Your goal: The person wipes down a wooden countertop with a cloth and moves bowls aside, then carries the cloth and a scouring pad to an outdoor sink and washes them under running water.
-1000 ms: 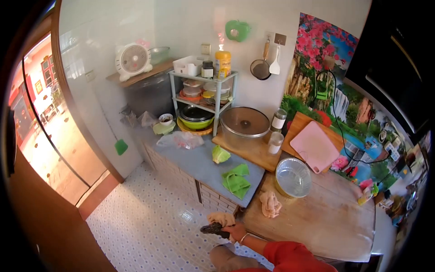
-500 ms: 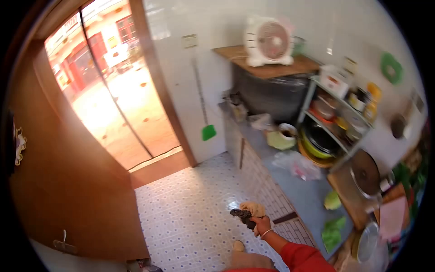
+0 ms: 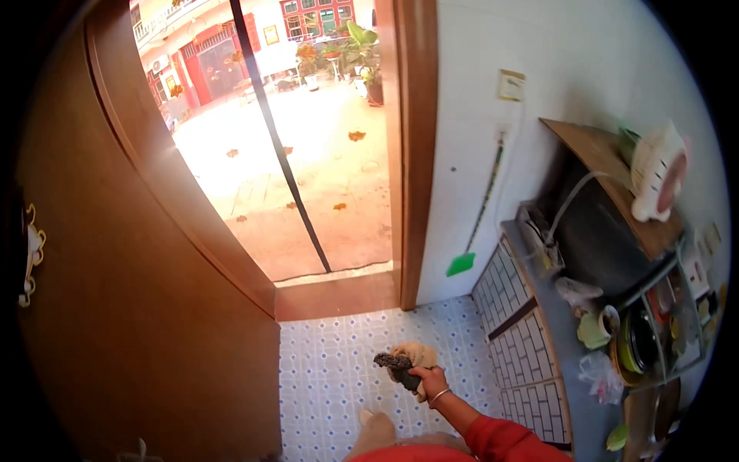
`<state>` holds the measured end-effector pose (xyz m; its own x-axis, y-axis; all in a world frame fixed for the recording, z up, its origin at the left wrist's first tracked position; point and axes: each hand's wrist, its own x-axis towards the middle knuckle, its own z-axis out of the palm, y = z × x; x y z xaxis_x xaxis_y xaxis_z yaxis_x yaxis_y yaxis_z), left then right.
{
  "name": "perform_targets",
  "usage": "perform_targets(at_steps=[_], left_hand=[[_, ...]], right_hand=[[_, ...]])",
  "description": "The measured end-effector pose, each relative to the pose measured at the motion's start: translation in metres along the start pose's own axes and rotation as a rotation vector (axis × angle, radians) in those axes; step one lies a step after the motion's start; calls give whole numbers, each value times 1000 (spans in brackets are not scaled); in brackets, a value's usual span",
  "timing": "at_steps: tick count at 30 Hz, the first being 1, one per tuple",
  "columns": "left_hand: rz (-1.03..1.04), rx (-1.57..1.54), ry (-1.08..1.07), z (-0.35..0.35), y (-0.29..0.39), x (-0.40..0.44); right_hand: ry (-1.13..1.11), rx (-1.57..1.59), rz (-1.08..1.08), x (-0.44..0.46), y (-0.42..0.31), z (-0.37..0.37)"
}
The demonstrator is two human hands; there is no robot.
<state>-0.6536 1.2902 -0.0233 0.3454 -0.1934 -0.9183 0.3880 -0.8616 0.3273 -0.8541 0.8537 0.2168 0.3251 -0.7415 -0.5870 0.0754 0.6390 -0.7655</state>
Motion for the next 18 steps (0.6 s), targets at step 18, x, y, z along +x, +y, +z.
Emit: perform_targets(at_steps=[18], left_hand=[[790,-292,-45,-66,671,4]], right_hand=[[55,-332,-63,349,-187,157]])
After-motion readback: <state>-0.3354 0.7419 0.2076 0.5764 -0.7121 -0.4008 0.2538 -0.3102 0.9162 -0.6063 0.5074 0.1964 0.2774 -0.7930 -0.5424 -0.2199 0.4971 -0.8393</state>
